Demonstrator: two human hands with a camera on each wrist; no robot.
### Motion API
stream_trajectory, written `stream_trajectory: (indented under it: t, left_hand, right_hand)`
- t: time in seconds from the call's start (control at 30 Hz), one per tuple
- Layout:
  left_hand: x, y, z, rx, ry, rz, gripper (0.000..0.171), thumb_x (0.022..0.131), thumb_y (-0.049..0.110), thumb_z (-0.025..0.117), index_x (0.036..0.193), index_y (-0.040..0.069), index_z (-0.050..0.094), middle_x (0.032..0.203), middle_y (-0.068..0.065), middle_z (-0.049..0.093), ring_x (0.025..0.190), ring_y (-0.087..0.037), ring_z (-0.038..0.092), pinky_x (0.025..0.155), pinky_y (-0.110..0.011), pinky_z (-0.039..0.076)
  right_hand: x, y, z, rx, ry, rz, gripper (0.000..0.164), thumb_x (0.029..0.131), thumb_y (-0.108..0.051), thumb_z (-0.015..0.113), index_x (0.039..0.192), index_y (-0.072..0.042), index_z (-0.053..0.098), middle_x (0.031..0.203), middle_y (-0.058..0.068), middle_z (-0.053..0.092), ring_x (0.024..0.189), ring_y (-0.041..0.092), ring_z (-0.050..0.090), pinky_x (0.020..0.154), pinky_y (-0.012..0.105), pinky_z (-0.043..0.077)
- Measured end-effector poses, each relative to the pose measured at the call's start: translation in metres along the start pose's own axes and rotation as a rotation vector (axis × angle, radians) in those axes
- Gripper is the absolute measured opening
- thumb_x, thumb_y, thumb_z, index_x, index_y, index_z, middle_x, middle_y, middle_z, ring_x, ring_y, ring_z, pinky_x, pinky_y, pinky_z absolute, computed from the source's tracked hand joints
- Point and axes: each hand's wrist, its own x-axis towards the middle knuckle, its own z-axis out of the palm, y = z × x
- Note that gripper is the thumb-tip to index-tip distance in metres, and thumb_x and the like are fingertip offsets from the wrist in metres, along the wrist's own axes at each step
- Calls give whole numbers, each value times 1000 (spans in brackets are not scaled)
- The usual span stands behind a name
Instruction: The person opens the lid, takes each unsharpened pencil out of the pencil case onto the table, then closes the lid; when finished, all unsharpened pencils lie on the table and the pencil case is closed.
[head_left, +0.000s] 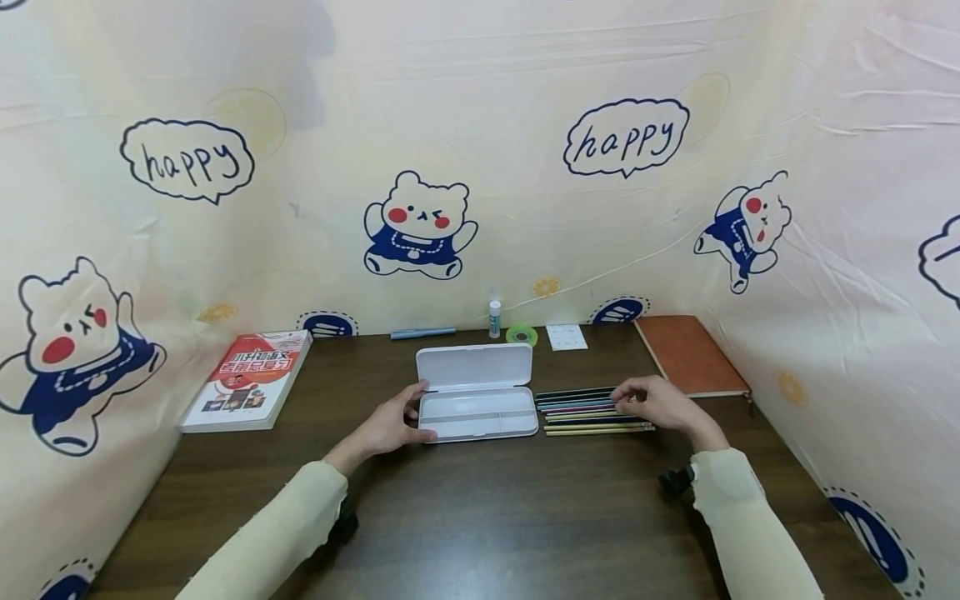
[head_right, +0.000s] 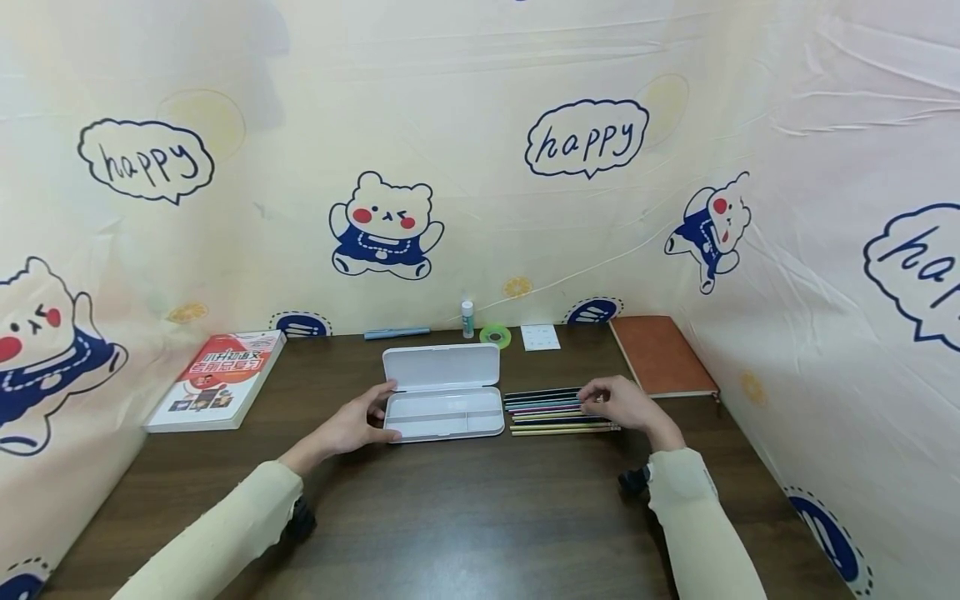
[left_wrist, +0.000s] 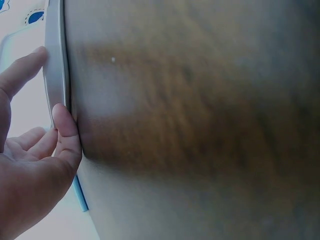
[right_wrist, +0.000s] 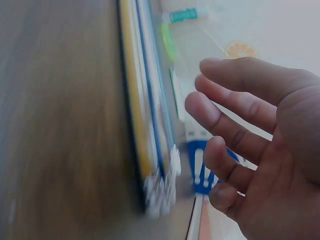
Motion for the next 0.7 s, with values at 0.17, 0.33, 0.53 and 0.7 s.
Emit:
stream_trajectory:
  t: [0.17, 0.33, 0.53, 0.7]
  left_hand:
    - [0, 0, 1, 7, -1, -13, 99, 80, 36, 85, 158, 16, 27, 151, -11, 48, 109, -21, 55, 96, -43, 47]
    - [0, 0, 2, 5, -6, -25, 99, 80, 36, 84, 158, 17, 27, 152, -10, 48, 111, -22, 55, 98, -44, 47]
    - [1, -1, 1, 8, 0, -23, 99, 79, 37, 85, 158, 17, 27, 152, -10, 48, 111, -21, 56, 97, -44, 47]
    - [0, 0, 1, 16, 3, -13, 99, 80, 35, 85, 158, 16, 27, 151, -11, 49, 109, -21, 56, 97, -43, 47]
  right_hand:
    - [18, -21, 5, 17, 29, -16, 23, 93, -20, 70, 112, -8, 73, 96, 1, 72, 86, 16, 60, 75, 30, 49]
    - [34, -44, 10, 9, 40, -73, 25, 94, -21, 70, 115, -8, 72, 95, 0, 71, 86, 17, 59, 77, 32, 49]
    - [53, -65, 18, 16, 30, -121, 26, 95, -24, 69, 117, -12, 71, 98, -1, 71, 89, 17, 60, 80, 33, 49]
    - [65, -77, 25, 46, 12, -111, 26, 95, -27, 69, 119, -18, 69, 103, 0, 71, 93, 18, 60, 83, 34, 49]
